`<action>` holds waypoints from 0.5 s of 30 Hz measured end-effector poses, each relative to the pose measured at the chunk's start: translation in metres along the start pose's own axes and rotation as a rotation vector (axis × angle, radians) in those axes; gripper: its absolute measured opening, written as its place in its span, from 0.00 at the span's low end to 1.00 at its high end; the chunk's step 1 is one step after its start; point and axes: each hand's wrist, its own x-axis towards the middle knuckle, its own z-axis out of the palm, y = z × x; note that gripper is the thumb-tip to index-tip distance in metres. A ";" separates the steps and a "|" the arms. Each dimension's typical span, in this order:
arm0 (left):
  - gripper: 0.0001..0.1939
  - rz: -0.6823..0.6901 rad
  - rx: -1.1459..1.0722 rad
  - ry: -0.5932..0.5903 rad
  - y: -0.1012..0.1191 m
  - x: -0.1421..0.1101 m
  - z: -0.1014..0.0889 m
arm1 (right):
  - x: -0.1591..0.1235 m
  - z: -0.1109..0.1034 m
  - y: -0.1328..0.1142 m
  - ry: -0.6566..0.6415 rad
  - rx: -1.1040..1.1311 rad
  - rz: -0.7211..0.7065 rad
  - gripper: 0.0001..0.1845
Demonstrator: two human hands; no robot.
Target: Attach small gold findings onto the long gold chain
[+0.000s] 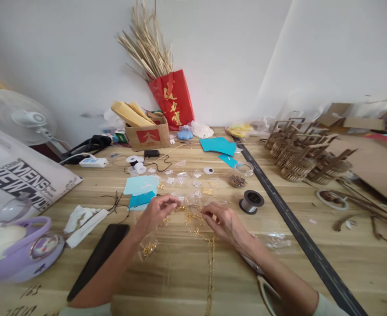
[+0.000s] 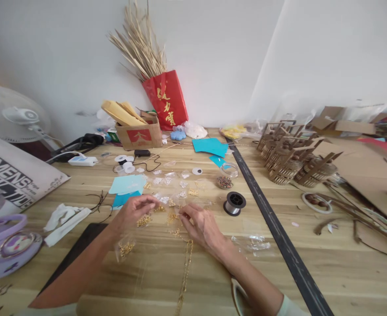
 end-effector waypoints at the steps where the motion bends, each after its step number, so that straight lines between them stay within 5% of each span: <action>1: 0.10 -0.020 -0.002 -0.014 -0.002 0.004 -0.008 | 0.000 -0.001 0.000 -0.011 -0.031 0.004 0.07; 9: 0.09 0.058 0.398 -0.155 -0.041 0.040 -0.054 | 0.004 -0.018 -0.004 -0.225 -0.324 0.113 0.07; 15: 0.12 0.029 0.749 -0.333 -0.053 0.061 -0.058 | -0.002 -0.009 0.006 -0.341 -0.459 0.106 0.09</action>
